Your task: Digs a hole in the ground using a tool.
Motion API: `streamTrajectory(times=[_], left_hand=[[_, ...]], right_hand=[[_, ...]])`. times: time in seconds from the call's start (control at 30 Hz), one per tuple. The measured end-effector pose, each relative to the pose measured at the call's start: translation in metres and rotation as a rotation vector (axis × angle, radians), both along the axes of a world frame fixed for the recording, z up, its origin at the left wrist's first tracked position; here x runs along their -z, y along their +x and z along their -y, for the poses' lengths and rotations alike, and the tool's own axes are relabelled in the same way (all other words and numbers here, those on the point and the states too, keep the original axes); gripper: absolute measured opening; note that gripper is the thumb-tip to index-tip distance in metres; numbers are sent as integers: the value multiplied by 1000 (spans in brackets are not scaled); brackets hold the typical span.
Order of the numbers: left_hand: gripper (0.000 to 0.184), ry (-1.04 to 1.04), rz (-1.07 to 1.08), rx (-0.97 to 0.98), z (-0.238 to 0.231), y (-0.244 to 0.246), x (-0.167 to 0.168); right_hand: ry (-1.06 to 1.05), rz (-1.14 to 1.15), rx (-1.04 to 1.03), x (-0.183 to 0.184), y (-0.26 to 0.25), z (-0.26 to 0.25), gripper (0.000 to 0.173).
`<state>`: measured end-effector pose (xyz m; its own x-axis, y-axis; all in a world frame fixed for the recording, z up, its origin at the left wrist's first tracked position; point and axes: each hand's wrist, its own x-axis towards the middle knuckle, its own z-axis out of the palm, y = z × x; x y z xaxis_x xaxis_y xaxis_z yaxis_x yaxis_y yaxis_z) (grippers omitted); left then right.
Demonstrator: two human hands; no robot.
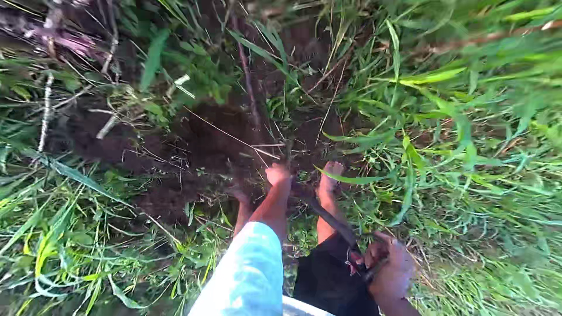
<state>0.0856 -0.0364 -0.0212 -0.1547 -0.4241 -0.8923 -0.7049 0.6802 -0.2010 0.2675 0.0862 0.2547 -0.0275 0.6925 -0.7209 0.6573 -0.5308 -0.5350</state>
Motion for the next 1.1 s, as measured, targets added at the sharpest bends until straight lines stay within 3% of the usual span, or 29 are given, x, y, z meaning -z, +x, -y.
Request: streamTrajectory(times=[0.27, 0.33, 0.43, 0.5, 0.6, 0.7, 0.8, 0.87, 0.93, 1.03, 1.1], left_hand=[[59, -151, -247, -89, -29, 55, 66], [59, -191, -325, -156, -29, 73, 74], [59, -179, -346, -174, -36, 68, 80], [59, -95, -297, -291, -24, 61, 63], [53, 109, -293, -638, 11, 49, 50], [52, 336, -223, -866, 37, 64, 42], [41, 418, -251, -1001, 18, 64, 30], [30, 484, -282, -1157, 22, 76, -12], [25, 558, -337, -1336, 35, 68, -70], [30, 400, -446, -1506, 63, 46, -170], [31, 296, -409, -1555, 77, 32, -218]], right_hand=[[81, 137, 0, 133, 99, -57, 39], [77, 188, -53, 156, 123, -64, 39], [103, 282, -24, 170, 117, -69, 44], [14, 347, 66, 142, 96, -52, 46], [-24, 311, 162, 105, 75, -20, 41], [34, 269, 147, 100, 90, -9, 39], [123, 253, 37, 103, 100, -41, 39], [205, 211, -74, 80, 110, -64, 41], [273, 122, -185, 49, 87, -84, 45], [281, 12, -354, -36, 36, -77, 43], [245, -41, -488, -109, 8, -63, 42]])
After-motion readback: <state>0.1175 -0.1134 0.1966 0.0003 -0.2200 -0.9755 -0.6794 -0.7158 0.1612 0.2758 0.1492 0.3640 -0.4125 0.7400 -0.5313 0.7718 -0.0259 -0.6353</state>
